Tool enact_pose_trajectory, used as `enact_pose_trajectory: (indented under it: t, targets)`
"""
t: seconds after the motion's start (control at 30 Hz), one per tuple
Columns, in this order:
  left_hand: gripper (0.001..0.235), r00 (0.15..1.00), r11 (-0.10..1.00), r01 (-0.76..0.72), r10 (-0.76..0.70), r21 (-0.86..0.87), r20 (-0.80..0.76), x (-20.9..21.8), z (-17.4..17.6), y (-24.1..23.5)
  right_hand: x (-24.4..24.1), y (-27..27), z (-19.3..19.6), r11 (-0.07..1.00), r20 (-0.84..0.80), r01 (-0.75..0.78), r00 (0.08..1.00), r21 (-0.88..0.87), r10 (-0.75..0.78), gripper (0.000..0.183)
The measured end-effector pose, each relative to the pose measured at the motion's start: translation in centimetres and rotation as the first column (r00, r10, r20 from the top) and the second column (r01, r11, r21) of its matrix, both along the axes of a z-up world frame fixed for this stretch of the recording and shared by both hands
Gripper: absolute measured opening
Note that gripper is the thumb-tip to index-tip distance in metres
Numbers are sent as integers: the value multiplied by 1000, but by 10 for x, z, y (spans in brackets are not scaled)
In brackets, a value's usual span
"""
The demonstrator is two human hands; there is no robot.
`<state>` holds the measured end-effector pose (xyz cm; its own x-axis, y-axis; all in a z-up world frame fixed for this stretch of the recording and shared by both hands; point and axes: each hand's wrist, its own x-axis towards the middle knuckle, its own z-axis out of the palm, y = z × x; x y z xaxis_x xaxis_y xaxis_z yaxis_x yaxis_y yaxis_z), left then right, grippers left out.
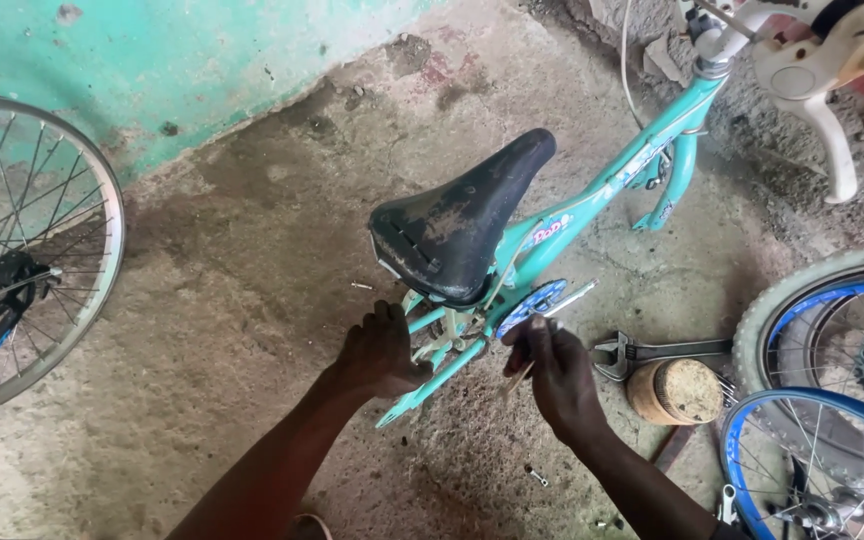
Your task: The person uses a wrench to tighten a bolt on the front fork of a bicycle. They then move to the rear of the bicycle and use a wrench to adjust the seat post bolt, securing the seat in place.
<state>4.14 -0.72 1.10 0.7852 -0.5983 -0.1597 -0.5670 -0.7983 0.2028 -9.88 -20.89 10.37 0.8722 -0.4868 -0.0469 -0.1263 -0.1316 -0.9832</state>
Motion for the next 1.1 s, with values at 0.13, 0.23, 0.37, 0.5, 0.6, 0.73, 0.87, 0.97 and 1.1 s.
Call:
enact_pose_trajectory:
  t: [0.13,0.23,0.37,0.5,0.6,0.73,0.87,0.97,1.1]
  targets:
    - [82,990,992,123,-123,-1,71,-15,65,-8,-3,-3,-6,993,-134,-85,986,80,96,57]
    - [51,957,948,250,-210,-196,201,-29,79,-16,-9,-3,-6,996,-166,-79,982,38,84,58]
    - [24,900,921,367,-317,-129,300,-36,61,-23,-16,-7,-8,995,-226,-67,971,69,81,67]
    - [30,904,929,342,-285,-141,318,-40,65,-22,-18,-8,-10,986,-287,-10,956,165,57,63]
    - [24,956,940,282,-260,-190,134,-45,80,-27,-20,-9,-8,976,-285,9,957,218,55,59]
    - [25,957,929,273,-237,-249,165,-44,80,-31,-21,-12,-11,968,-290,13,955,252,63,58]
    - [25,934,926,321,-273,-201,233,-40,66,-33,-22,-10,-12,965,-300,-27,948,259,107,58]
    - [27,917,938,314,-260,-145,302,-43,62,-36,-21,-8,-10,970,-313,0,947,243,79,57]
    - [17,897,935,313,-233,-168,376,-46,62,-36,-22,-5,-6,981,-342,-9,937,194,76,60]
